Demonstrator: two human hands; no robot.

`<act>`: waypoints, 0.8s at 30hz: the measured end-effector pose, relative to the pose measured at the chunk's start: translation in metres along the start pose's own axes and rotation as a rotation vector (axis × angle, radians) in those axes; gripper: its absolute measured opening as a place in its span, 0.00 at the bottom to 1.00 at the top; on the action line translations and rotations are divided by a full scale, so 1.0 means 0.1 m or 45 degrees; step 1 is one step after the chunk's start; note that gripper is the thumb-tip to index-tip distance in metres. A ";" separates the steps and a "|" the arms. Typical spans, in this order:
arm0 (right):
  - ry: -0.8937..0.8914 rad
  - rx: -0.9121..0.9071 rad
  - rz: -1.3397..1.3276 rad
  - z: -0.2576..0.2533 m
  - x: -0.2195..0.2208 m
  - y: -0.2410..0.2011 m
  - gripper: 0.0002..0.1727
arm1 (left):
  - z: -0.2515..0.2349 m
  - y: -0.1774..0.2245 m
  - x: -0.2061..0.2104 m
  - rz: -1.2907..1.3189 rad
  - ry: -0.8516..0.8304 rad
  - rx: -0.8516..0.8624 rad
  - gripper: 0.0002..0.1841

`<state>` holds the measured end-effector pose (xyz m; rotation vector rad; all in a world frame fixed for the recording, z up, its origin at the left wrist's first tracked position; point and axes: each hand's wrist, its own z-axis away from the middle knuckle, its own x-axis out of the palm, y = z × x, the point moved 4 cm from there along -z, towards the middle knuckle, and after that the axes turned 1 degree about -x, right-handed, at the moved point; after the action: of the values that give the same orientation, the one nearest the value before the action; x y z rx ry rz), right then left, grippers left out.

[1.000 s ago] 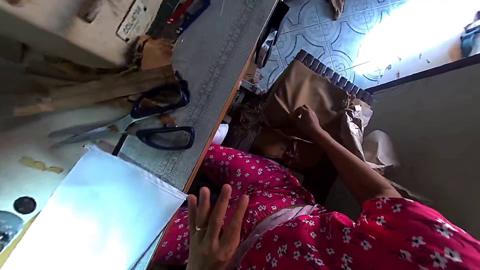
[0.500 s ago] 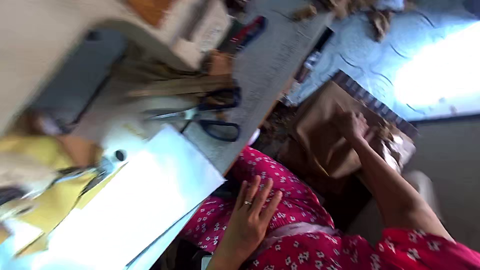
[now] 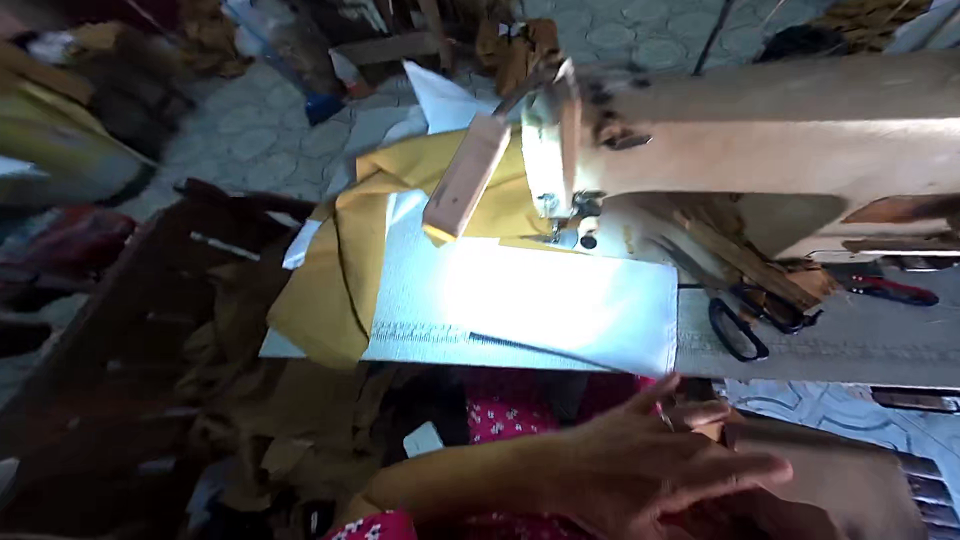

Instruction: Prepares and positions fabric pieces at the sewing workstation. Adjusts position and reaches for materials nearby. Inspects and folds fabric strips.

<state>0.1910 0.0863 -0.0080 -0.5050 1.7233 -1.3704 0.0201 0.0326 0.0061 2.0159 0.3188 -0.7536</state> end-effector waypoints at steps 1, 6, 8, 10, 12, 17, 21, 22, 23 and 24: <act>-0.110 -0.076 -0.123 -0.06 0.01 -0.20 0.06 | 0.05 0.01 -0.12 0.066 -0.019 -0.056 0.33; -0.297 -0.114 -0.111 -0.41 0.01 -0.47 0.09 | 0.44 0.04 -0.70 0.347 0.097 -0.111 0.15; -0.356 0.022 -0.099 -0.43 0.08 -0.21 0.09 | 0.64 0.06 -0.91 0.257 0.179 -0.186 0.16; -0.351 0.201 -0.131 -0.37 0.07 0.07 0.04 | 0.85 0.04 -1.06 0.144 0.255 -0.302 0.16; -0.288 0.306 -0.215 -0.38 -0.03 0.21 0.03 | 1.00 -0.01 -1.17 0.095 0.339 -0.402 0.15; 0.103 0.110 0.401 -1.02 -0.39 -0.15 0.09 | 0.89 -0.37 -1.49 -0.324 0.423 -0.593 0.11; 0.182 0.100 0.964 -1.92 -0.30 -0.04 0.21 | 0.56 -1.16 -1.67 -0.482 0.261 -0.883 0.15; 0.176 0.142 1.019 -2.08 -0.26 0.10 0.22 | 0.50 -1.36 -1.67 -0.478 0.192 -1.006 0.15; 0.168 0.172 1.060 -2.19 -0.20 0.22 0.23 | 0.46 -1.52 -1.64 -0.465 0.121 -1.126 0.17; 0.166 0.170 1.082 -2.24 -0.14 0.31 0.23 | 0.46 -1.64 -1.60 -0.467 0.066 -1.202 0.22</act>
<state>0.0233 0.2373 -0.0247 0.3804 1.6352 -0.8852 -0.2036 0.0930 -0.0233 1.0879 0.9012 -0.5981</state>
